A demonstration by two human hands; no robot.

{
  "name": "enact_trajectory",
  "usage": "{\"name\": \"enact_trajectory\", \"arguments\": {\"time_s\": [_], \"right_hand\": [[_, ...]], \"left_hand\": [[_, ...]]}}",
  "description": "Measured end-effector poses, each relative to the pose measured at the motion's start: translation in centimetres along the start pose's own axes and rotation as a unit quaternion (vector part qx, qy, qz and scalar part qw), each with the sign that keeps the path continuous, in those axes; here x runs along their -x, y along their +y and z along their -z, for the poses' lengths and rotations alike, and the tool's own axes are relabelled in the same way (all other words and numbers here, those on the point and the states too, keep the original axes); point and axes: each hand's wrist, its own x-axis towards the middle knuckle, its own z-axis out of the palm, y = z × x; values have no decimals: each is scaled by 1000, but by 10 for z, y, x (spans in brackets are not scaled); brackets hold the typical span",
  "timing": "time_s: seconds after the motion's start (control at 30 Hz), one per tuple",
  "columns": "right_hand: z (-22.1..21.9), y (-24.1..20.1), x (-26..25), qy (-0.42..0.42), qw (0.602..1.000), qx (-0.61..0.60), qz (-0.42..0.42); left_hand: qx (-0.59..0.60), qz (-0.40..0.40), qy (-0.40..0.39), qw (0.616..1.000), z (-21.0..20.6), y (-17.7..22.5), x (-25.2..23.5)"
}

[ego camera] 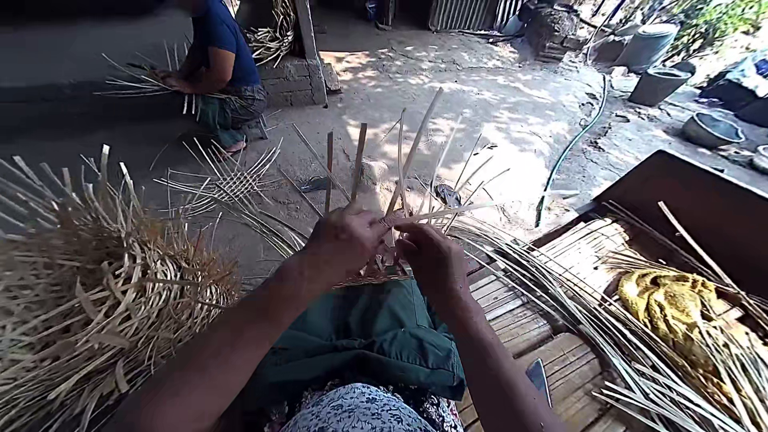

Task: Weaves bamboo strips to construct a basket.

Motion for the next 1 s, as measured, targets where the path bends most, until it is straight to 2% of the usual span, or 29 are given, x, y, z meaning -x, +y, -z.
{"name": "enact_trajectory", "arguments": {"time_s": [0.07,0.13,0.27,0.33,0.43,0.5,0.53,0.6,0.67,0.7,0.77,0.83,0.9,0.97,1.0], "right_hand": [[0,9,-1,28,998,-29,-37],[3,9,-4,54,995,-63,-61],[11,1,-10,125,989,-73,-23],[20,-8,-10,97,995,-18,-28],[23,-32,1,57,985,157,-34],[23,-40,6,67,981,182,-25],[25,-38,6,55,989,139,-25],[32,-22,-1,-16,997,-58,-44],[34,-6,-9,-86,950,-288,-86],[32,0,-10,-101,924,-357,-97],[27,9,-5,-100,912,-393,-56],[22,13,2,-74,947,-310,48],[19,-5,11,-20,992,-72,106],[16,-25,19,34,981,145,121],[16,-28,21,38,971,207,111]], "left_hand": [[1,21,-11,1000,2,-14,-6],[28,28,45,998,5,-12,-8],[68,53,120,989,8,15,-5],[104,74,129,983,1,18,1],[170,104,118,973,-6,20,11],[219,114,110,963,-3,23,13],[245,115,108,957,-3,23,14],[297,114,110,942,-3,18,18],[333,114,123,928,-6,10,21],[334,116,129,926,-7,7,22],[302,115,154,934,-14,2,23],[218,92,183,954,-23,-3,24],[117,73,179,974,-28,-3,25],[68,71,165,981,-24,4,22],[74,81,152,982,-19,9,21]]}}
